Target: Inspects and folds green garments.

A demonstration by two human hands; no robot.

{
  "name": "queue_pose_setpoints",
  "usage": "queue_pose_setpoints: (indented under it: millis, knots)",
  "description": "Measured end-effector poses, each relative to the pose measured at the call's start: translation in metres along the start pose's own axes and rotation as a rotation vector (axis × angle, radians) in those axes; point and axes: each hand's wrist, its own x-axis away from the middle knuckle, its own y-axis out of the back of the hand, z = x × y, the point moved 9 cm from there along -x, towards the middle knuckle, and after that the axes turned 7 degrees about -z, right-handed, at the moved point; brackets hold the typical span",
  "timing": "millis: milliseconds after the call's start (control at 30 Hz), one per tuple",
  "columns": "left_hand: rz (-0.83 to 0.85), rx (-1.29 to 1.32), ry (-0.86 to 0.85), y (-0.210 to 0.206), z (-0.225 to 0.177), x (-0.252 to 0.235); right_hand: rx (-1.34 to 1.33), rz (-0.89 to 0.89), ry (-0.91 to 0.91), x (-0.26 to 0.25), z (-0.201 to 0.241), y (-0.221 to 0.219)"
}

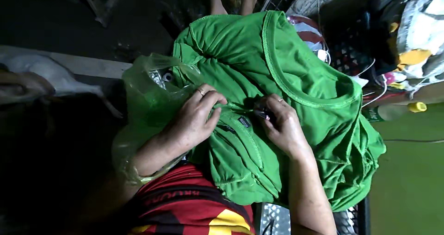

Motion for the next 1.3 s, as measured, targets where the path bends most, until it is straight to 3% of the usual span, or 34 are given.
queue_pose_setpoints:
  millis: [133,367,567,800,967,1033,1200,1300]
  knots:
    - [-0.055,-0.015,-0.06,-0.016,-0.003,-0.006,-0.074,-0.026,-0.083,-0.007,-0.001,0.005]
    - [-0.033,0.218,0.209,-0.03,0.038,-0.021,-0.057,-0.127,-0.256,-0.008,-0.026,-0.001]
    - [-0.173,-0.005,-0.075,-0.018,0.016,-0.026,-0.087,-0.198,-0.26,-0.008,-0.028,0.001]
    - [-0.089,0.053,-0.23,-0.029,0.004,-0.029,-0.072,-0.226,-0.218,-0.008,-0.023,0.0]
    - [-0.078,0.107,-0.121,-0.029,0.007,-0.038,-0.08,-0.256,-0.031,-0.011,-0.009,0.0]
    - [-0.057,0.13,-0.071,-0.026,0.012,-0.04,-0.097,-0.218,-0.051,-0.011,-0.012,-0.002]
    - [0.078,0.402,0.307,-0.028,0.043,-0.037,-0.195,-0.097,-0.181,-0.006,-0.022,-0.003]
    - [0.037,0.471,0.352,-0.027,0.046,-0.033,-0.265,-0.015,-0.222,-0.003,-0.025,-0.003]
